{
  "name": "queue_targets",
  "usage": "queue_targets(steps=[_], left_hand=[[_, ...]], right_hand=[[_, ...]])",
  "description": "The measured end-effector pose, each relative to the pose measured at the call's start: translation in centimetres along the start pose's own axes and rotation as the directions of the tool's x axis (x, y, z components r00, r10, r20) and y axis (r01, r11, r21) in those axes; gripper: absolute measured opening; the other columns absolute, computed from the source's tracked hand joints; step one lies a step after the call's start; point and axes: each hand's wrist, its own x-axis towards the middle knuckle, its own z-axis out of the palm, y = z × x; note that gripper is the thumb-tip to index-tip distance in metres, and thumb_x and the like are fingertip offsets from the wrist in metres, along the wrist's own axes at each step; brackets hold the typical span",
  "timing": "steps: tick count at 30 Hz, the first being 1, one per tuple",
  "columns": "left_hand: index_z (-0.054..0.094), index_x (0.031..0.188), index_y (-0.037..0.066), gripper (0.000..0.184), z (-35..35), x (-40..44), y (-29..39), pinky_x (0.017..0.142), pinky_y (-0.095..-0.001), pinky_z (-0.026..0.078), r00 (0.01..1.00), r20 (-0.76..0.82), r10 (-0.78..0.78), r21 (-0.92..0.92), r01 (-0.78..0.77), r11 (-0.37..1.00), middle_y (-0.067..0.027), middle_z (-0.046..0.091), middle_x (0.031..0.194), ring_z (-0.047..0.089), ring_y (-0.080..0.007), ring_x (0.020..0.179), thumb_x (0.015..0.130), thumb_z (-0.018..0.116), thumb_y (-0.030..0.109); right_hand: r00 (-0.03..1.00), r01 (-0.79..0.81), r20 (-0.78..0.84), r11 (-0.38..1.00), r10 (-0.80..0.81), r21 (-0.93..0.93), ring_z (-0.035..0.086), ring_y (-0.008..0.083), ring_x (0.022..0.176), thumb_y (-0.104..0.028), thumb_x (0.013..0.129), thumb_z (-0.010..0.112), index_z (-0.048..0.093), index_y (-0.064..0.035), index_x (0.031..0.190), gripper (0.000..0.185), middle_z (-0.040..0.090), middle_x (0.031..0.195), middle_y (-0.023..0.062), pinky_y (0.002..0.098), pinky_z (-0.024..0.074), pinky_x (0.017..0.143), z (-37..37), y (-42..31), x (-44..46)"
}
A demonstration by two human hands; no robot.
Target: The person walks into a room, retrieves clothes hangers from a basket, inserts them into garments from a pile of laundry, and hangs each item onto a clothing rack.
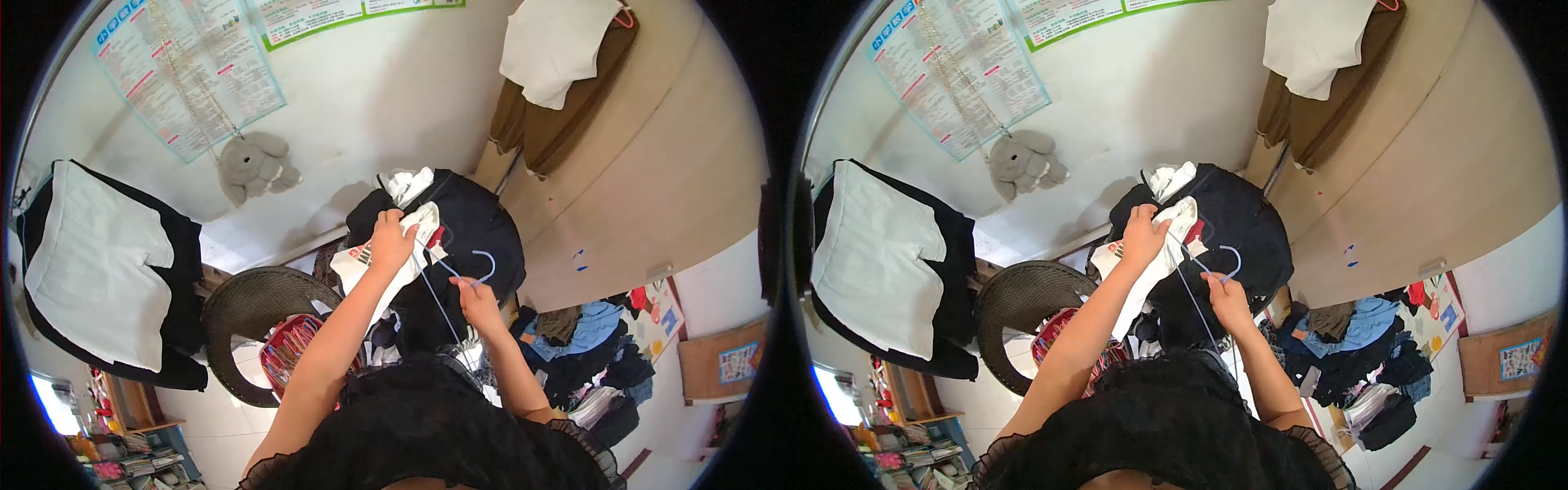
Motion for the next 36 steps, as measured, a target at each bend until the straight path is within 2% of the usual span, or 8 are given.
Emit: queue_targets(steps=[8, 10, 18, 22, 26, 28, 31, 36], left_hand=[[0.061, 0.080, 0.002, 0.019, 4.6, 0.8, -1.6, 0.074, -0.0425, 0.050, 0.969, 0.244, -0.032, 0.346, -0.057, 0.937, -0.0161, 0.062, 0.087, 0.062, -0.0347, 0.083, 0.075, 0.068, 0.019], [0.060, 0.082, 0.003, 0.016, 3.1, 1.2, -0.4, 0.071, -0.0422, 0.049, 0.987, 0.092, -0.128, 0.096, 0.119, 0.988, -0.0154, 0.062, 0.083, 0.063, -0.0324, 0.077, 0.077, 0.066, 0.017], [0.060, 0.081, 0.000, 0.006, -4.4, -1.4, 8.2, 0.058, -0.0272, 0.040, 0.985, -0.075, 0.155, -0.372, -0.172, 0.912, -0.0069, 0.054, 0.071, 0.052, -0.0158, 0.062, 0.080, 0.064, 0.005], [0.062, 0.081, 0.000, 0.007, -9.8, -2.0, 9.8, 0.057, -0.0276, 0.043, 0.919, -0.292, 0.266, -0.402, -0.370, 0.838, -0.0091, 0.060, 0.076, 0.055, -0.0201, 0.063, 0.077, 0.067, 0.000], [0.064, 0.081, 0.000, 0.014, -15.6, -2.2, 11.4, 0.052, -0.0265, 0.040, 0.761, -0.520, 0.388, -0.245, -0.568, 0.785, -0.0106, 0.058, 0.077, 0.051, -0.0170, 0.058, 0.070, 0.072, -0.002], [0.063, 0.081, 0.000, 0.011, -15.6, -1.5, 11.2, 0.052, -0.0261, 0.039, 0.751, -0.535, 0.386, -0.177, -0.546, 0.819, -0.0092, 0.056, 0.076, 0.050, -0.0169, 0.058, 0.074, 0.070, 0.000], [0.059, 0.083, 0.001, 0.008, -12.9, -0.5, 7.9, 0.057, -0.0267, 0.040, 0.906, -0.422, 0.040, -0.313, -0.187, 0.931, -0.0075, 0.053, 0.074, 0.050, -0.0173, 0.062, 0.082, 0.066, 0.006], [0.065, 0.083, 0.002, 0.004, -10.0, -1.9, 6.8, 0.059, -0.0272, 0.044, 0.926, -0.373, -0.053, -0.337, -0.083, 0.938, -0.0076, 0.055, 0.076, 0.055, -0.0182, 0.065, 0.080, 0.067, 0.004]], right_hand=[[0.996, -0.087, 0.009, 0.994, 0.088, -0.069, 0.035, 0.0029, 0.050, -0.019, 0.096, 0.047, 0.063, 0.0021, 0.107, 0.028, 0.040, 0.057, -0.0073, 0.0213, 0.0287, 0.046, -3.3, 0.9, -2.3], [0.998, -0.070, -0.001, 0.994, 0.070, 0.083, 0.033, 0.0021, 0.048, -0.019, 0.097, 0.046, 0.062, 0.0022, 0.109, 0.029, 0.038, 0.056, -0.0080, 0.0204, 0.0268, 0.045, -3.8, 0.1, -2.6], [0.997, -0.067, 0.060, 0.947, 0.051, 0.315, 0.029, 0.0021, 0.042, -0.020, 0.098, 0.044, 0.059, 0.0018, 0.108, 0.028, 0.035, 0.053, -0.0077, 0.0203, 0.0218, 0.038, -1.0, -4.0, -1.7], [0.987, 0.149, -0.101, 0.928, -0.122, 0.342, 0.026, 0.0018, 0.041, -0.020, 0.097, 0.046, 0.058, 0.0026, 0.108, 0.027, 0.034, 0.053, -0.0074, 0.0206, 0.0195, 0.037, 0.1, -6.3, -1.1], [0.809, 0.575, -0.325, 0.775, -0.490, 0.262, 0.028, 0.0009, 0.043, -0.017, 0.097, 0.046, 0.058, 0.0065, 0.107, 0.028, 0.034, 0.053, -0.0070, 0.0196, 0.0201, 0.039, 0.7, -9.0, -2.7], [0.869, 0.473, -0.270, 0.856, -0.415, 0.207, 0.029, 0.0008, 0.044, -0.019, 0.097, 0.047, 0.059, 0.0046, 0.107, 0.028, 0.035, 0.054, -0.0074, 0.0199, 0.0209, 0.039, 1.5, -9.0, -1.3], [0.951, 0.306, -0.033, 0.951, -0.307, -0.031, 0.030, 0.0002, 0.043, -0.021, 0.097, 0.047, 0.061, 0.0008, 0.109, 0.028, 0.037, 0.054, -0.0096, 0.0196, 0.0216, 0.039, 1.9, -6.3, 0.5], [0.967, 0.149, 0.187, 0.978, -0.175, 0.145, 0.032, -0.0006, 0.050, -0.017, 0.096, 0.050, 0.062, -0.0001, 0.111, 0.026, 0.040, 0.057, -0.0095, 0.0192, 0.0242, 0.045, 4.8, -7.0, -4.0]])
